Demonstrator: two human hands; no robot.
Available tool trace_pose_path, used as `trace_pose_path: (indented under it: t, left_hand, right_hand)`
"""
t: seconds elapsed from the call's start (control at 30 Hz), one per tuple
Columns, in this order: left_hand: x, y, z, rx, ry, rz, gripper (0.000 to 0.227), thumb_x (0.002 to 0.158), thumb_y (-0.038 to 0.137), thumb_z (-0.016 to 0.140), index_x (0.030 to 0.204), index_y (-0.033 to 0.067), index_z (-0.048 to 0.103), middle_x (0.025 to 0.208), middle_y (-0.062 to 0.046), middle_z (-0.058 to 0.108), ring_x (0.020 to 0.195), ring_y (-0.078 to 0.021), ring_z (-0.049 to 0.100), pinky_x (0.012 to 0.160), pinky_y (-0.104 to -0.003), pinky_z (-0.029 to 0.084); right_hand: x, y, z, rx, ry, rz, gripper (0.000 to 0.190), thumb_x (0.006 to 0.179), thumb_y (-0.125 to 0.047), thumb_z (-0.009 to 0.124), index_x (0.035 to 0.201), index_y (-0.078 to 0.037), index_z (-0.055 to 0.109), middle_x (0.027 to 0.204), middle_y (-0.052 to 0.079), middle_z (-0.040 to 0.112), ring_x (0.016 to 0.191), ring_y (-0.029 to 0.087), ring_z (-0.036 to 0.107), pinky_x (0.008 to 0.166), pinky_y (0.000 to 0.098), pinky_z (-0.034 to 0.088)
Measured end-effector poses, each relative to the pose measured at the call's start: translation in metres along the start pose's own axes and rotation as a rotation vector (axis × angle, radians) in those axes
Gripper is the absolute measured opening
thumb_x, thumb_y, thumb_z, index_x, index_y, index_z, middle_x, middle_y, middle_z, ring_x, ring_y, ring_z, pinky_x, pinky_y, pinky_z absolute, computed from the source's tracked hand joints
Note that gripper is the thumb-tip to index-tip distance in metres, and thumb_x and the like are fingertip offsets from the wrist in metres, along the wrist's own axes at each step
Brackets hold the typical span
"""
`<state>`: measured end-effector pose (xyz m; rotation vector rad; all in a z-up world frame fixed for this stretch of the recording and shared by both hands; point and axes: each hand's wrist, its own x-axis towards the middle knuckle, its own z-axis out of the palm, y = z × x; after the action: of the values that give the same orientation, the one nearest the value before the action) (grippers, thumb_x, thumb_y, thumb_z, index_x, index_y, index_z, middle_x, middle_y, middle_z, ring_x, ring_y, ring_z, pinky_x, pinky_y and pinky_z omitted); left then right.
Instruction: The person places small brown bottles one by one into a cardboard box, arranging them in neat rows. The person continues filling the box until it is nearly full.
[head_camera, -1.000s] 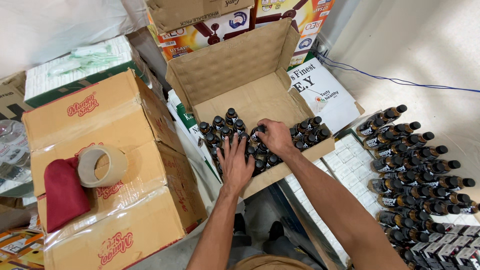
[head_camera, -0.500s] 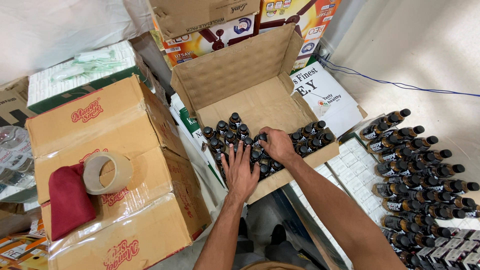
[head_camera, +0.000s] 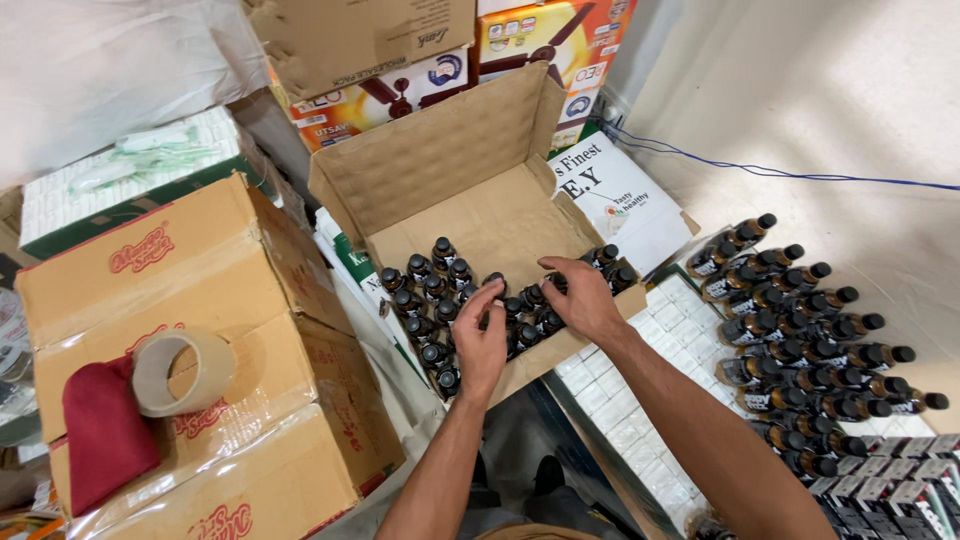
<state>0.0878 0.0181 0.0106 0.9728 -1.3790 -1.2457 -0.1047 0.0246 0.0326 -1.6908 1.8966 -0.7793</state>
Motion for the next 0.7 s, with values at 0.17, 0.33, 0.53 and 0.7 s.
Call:
trace_pose_path:
  t: [0.17,0.33,0.53,0.7]
  left_hand:
    - [0.001,-0.025,0.042,-0.12,-0.071,-0.085,0.032,0.102,0.001,0.05,0.128,0.0017,0.067,0.131,-0.022,0.062,0.131,-0.0446,0.054,0.104,-0.055,0.053]
    - [-0.009,-0.049,0.09,-0.134,-0.186,-0.165,0.032,0.097,0.006,0.057,0.125,0.0084,0.073,0.119,-0.023,0.07,0.12,-0.0344,0.064,0.093,-0.048,0.058]
    - [-0.035,-0.067,0.157,-0.205,-0.343,-0.285,0.029,0.087,0.003,0.066,0.114,0.0084,0.077,0.108,-0.014,0.077,0.101,-0.0201,0.075,0.086,-0.035,0.061]
    - [-0.06,-0.072,0.205,-0.215,-0.476,-0.594,0.034,0.087,0.016,0.07,0.121,0.0117,0.075,0.112,-0.01,0.077,0.1,-0.0158,0.074,0.084,-0.026,0.061]
  right_hand:
    - [-0.037,0.021,-0.036,0.008,0.095,0.06,0.036,0.103,-0.017,0.06,0.137,-0.005,0.062,0.126,0.021,0.068,0.129,0.046,0.057,0.107,0.0643,0.05]
    - [-0.072,0.089,-0.051,-0.058,0.19,0.189,0.037,0.095,-0.026,0.07,0.131,-0.015,0.07,0.122,0.012,0.073,0.123,0.036,0.065,0.107,0.0546,0.052]
    - [-0.12,0.13,-0.078,0.022,0.251,0.293,0.031,0.096,-0.025,0.067,0.126,-0.018,0.074,0.119,0.006,0.076,0.121,0.028,0.068,0.106,0.047,0.053]
    - [-0.145,0.135,-0.121,-0.018,0.295,0.35,0.036,0.102,-0.018,0.061,0.137,-0.01,0.065,0.123,0.02,0.07,0.129,0.045,0.059,0.107,0.0613,0.051]
